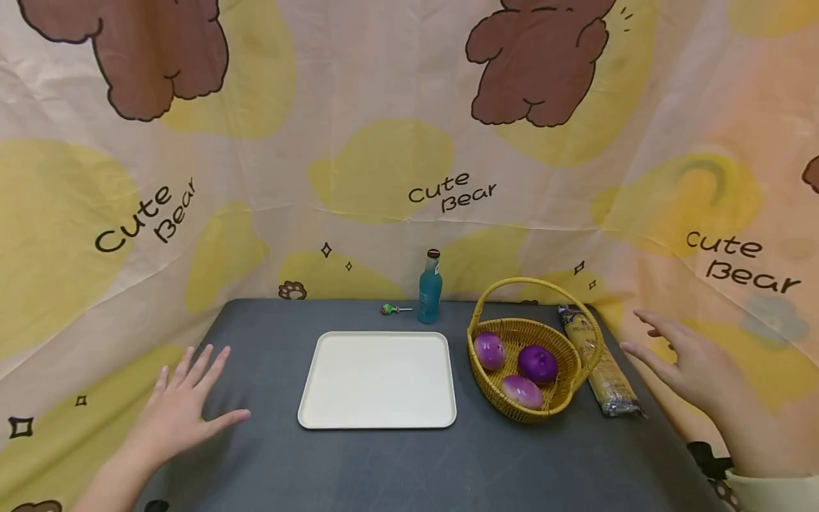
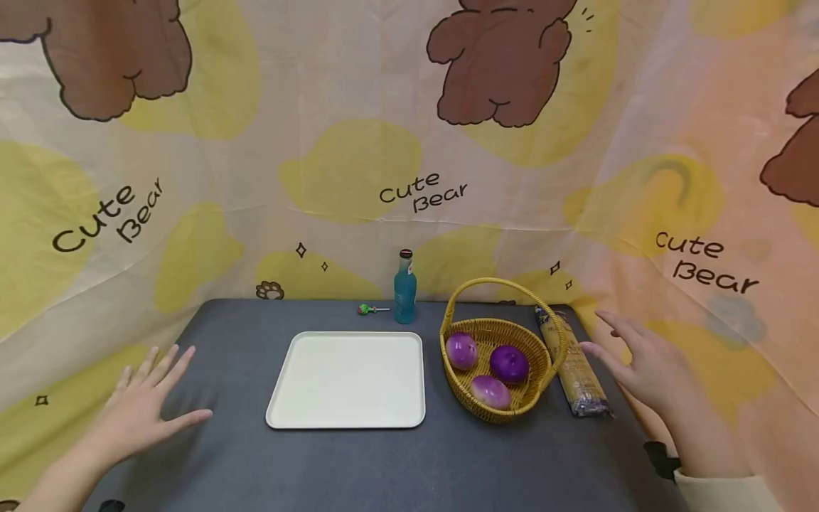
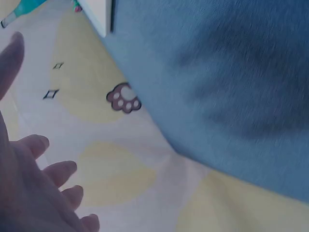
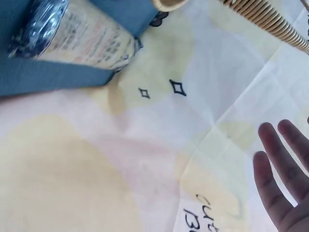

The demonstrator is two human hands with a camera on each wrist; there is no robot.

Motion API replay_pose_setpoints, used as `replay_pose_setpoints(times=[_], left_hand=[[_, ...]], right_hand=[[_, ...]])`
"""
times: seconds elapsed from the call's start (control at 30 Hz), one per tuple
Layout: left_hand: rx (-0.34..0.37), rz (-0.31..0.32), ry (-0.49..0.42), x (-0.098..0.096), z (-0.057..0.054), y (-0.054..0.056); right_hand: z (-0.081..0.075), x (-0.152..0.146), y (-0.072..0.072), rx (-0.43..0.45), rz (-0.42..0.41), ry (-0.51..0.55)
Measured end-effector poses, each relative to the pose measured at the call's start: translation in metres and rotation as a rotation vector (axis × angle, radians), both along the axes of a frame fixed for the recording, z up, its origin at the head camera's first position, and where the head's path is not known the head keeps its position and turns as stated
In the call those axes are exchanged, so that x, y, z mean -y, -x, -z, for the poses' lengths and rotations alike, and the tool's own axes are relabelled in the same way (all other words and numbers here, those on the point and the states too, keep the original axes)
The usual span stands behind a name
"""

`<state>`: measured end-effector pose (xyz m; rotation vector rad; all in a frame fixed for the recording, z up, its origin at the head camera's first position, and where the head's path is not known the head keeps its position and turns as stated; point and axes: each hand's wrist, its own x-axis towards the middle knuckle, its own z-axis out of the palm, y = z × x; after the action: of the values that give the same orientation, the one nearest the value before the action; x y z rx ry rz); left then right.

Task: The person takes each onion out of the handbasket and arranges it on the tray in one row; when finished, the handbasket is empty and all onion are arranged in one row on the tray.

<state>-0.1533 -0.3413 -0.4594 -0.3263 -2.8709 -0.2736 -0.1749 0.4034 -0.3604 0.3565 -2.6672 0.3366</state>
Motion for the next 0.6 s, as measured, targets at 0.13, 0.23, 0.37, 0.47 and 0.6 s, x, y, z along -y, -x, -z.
replay_pose_setpoints(times=[0.13, 0.23, 0.37, 0.47, 0.6], left_hand=[[-0.012, 0.022, -0.053, -0.01, 0.011, 0.001], [0.022, 0.018, -0.114, -0.018, 0.016, 0.002], [0.062, 0.011, -0.184, -0.027, 0.021, 0.003], [0.078, 0.011, -0.222, -0.033, 0.026, 0.004], [0.121, 0.005, -0.267, -0.04, 0.032, 0.007]], right_hand=[[0.005, 0.009, 0.0, -0.123, -0.025, 0.057], [0.009, 0.015, 0.001, -0.205, -0.053, 0.109], [0.014, 0.025, 0.003, -0.275, -0.099, 0.206], [0.016, 0.032, 0.002, -0.295, -0.107, 0.256], [0.017, 0.04, 0.0, -0.301, -0.088, 0.294]])
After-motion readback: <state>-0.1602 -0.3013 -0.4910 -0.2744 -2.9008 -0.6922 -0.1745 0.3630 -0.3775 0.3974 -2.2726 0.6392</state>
